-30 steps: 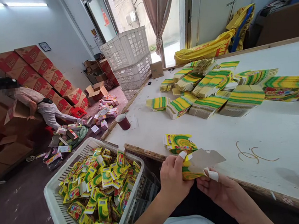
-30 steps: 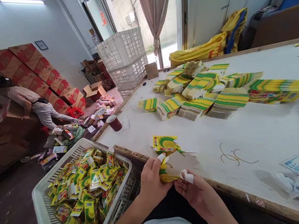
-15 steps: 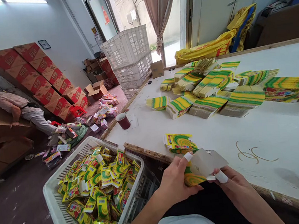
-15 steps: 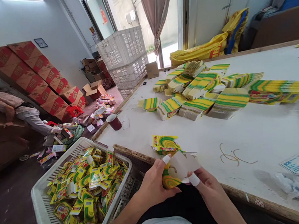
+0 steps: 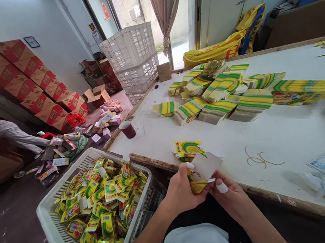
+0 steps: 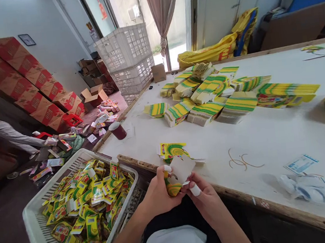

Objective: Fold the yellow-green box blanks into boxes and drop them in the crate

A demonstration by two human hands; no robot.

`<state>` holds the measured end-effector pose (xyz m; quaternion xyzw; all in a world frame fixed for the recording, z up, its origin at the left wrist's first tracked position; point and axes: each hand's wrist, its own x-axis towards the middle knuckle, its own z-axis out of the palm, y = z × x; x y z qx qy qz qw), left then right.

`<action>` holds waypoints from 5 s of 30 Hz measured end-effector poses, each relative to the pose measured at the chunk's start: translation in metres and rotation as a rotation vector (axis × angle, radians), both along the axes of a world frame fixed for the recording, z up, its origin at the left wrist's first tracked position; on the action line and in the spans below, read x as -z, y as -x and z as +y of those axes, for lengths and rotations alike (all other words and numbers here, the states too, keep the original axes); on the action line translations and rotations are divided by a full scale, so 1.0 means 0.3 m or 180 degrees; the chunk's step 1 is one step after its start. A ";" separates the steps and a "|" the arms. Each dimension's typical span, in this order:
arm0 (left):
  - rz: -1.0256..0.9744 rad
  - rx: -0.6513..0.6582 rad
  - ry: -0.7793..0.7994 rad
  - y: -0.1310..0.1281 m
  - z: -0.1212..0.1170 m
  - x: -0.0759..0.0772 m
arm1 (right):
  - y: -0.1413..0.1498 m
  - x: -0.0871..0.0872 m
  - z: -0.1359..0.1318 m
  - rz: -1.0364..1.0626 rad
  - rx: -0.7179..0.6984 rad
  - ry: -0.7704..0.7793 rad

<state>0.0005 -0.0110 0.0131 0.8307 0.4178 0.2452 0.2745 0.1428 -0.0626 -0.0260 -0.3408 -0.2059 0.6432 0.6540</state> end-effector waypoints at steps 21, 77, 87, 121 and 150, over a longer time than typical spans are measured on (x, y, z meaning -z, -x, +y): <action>0.0331 0.0504 0.0317 0.018 0.027 -0.021 | 0.019 -0.086 0.013 -0.1363 -0.0119 -0.0216; -0.0297 -0.1297 -0.0446 0.424 0.115 0.019 | 0.016 -0.099 0.205 -0.3964 0.0257 -0.0706; -0.0641 -0.1792 -0.0427 0.397 0.124 0.114 | -0.137 -0.045 0.262 -0.5361 0.0570 0.0066; -0.3532 -0.0605 0.1781 0.102 0.093 0.034 | 0.058 -0.093 0.120 -0.3168 0.0409 -0.0556; -0.1191 0.0138 0.0147 0.133 0.039 0.002 | 0.084 -0.173 0.138 -0.0636 -0.0257 0.0831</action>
